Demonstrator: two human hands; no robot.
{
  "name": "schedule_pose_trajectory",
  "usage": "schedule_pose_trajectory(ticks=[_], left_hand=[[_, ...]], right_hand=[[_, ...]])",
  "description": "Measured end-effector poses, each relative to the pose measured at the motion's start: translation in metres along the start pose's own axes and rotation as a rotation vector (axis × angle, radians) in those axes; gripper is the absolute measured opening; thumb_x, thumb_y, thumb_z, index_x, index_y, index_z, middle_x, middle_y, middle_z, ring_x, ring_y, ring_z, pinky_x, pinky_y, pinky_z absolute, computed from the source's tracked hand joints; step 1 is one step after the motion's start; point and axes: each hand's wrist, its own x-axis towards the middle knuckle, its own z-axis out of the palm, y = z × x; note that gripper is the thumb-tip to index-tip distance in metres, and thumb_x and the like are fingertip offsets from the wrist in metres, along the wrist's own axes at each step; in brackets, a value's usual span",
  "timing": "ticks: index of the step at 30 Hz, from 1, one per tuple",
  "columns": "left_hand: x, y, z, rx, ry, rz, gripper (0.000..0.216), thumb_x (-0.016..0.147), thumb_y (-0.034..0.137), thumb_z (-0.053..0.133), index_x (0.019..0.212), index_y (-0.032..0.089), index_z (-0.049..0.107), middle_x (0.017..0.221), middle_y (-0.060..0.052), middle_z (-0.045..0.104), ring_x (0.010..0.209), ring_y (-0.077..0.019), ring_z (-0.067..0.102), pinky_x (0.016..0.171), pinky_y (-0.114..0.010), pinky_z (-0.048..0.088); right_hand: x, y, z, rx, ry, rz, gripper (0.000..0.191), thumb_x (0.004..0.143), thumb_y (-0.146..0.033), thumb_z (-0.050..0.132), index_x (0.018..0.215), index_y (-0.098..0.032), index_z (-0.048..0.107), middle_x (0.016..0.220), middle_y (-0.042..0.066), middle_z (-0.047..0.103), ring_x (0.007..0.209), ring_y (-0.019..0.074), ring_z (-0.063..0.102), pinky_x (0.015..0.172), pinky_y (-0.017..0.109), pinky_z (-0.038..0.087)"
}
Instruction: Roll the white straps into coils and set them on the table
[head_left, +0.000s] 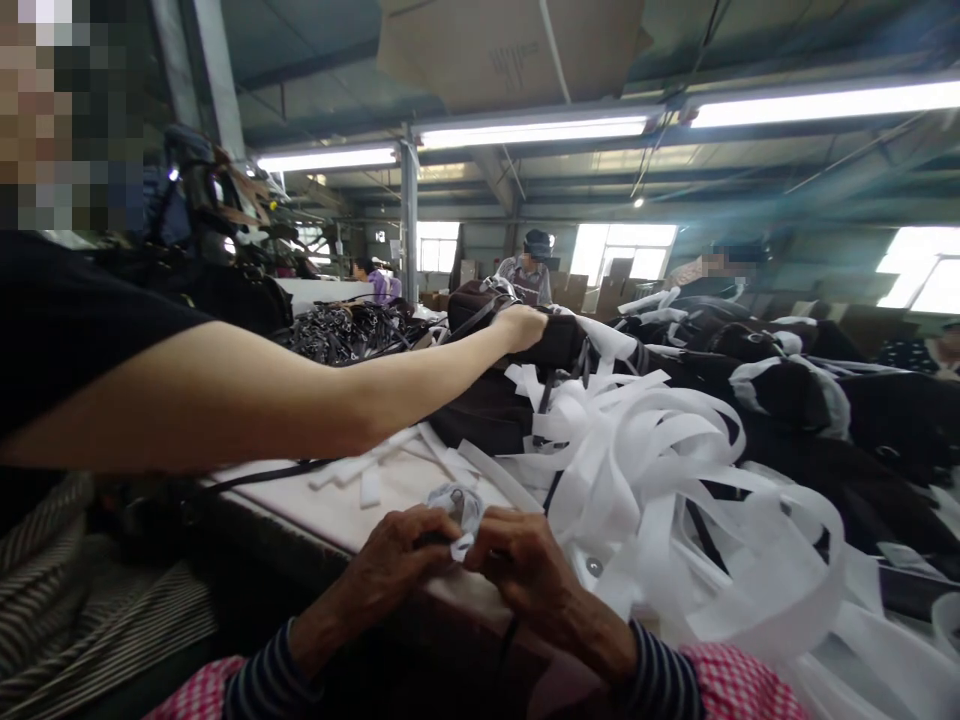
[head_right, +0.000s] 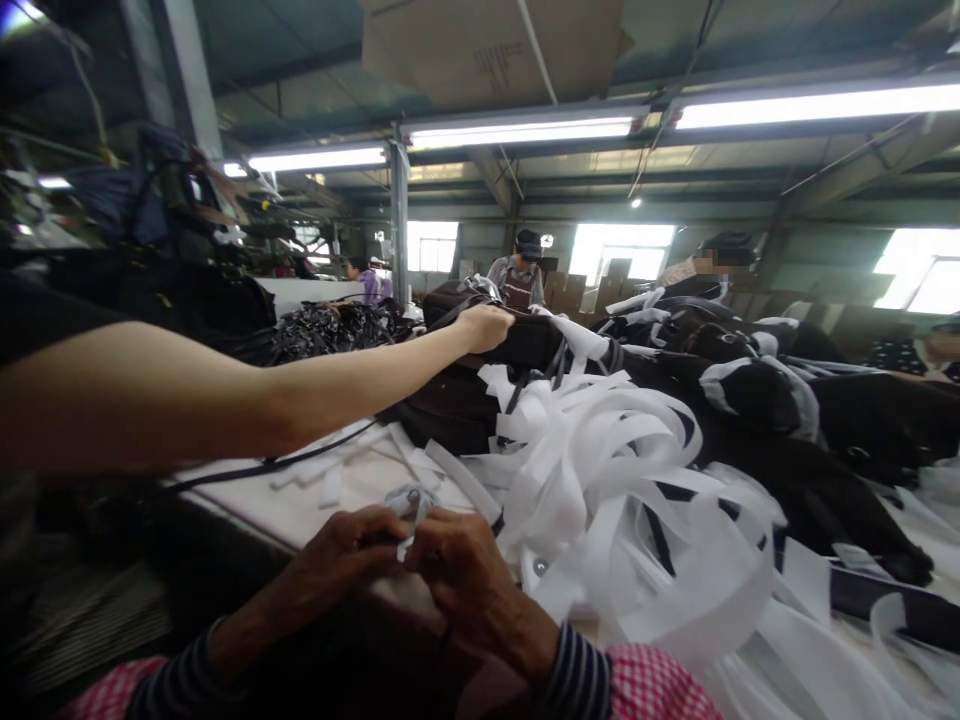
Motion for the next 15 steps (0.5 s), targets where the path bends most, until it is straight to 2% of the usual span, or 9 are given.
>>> schedule_pose_trajectory(ticks=[4,7,11,15], left_hand=[[-0.002,0.003,0.001,0.133,0.037,-0.030,0.025,0.079,0.024,0.063,0.100,0.022,0.077,0.102,-0.004,0.074,0.098,-0.0271,0.065,0.087,-0.033,0.045],[-0.003,0.000,0.005,0.132,0.023,-0.048,0.033,0.079,0.030,0.071,0.111,0.027,0.075,0.117,-0.004,0.073,0.109,-0.0288,0.064,0.093,-0.034,0.046],[-0.002,-0.005,0.018,0.167,0.150,0.019,0.018,0.085,0.041,0.072,0.095,0.028,0.079,0.106,-0.004,0.075,0.108,-0.0288,0.065,0.095,-0.036,0.047],[-0.006,-0.007,0.029,0.189,0.223,0.102,0.017,0.092,0.040,0.067,0.090,0.027,0.077,0.097,-0.003,0.075,0.102,-0.0259,0.066,0.089,-0.034,0.050]], right_hand=[[-0.008,0.002,0.001,-0.096,-0.056,-0.019,0.016,0.081,-0.004,0.062,0.074,-0.017,0.067,0.079,0.002,0.065,0.073,0.0154,0.060,0.066,0.025,0.038],[-0.003,0.006,0.001,-0.005,0.053,-0.002,0.013,0.080,-0.006,0.069,0.072,-0.017,0.067,0.070,-0.001,0.065,0.067,0.0133,0.059,0.064,0.023,0.038],[-0.001,0.011,0.005,0.130,0.168,0.051,0.013,0.078,-0.007,0.073,0.070,-0.016,0.069,0.064,-0.003,0.064,0.060,0.0111,0.055,0.059,0.021,0.036],[-0.005,0.011,0.007,0.040,0.177,-0.022,0.013,0.082,-0.010,0.070,0.071,-0.016,0.067,0.067,-0.002,0.063,0.063,0.0118,0.055,0.062,0.022,0.036]])
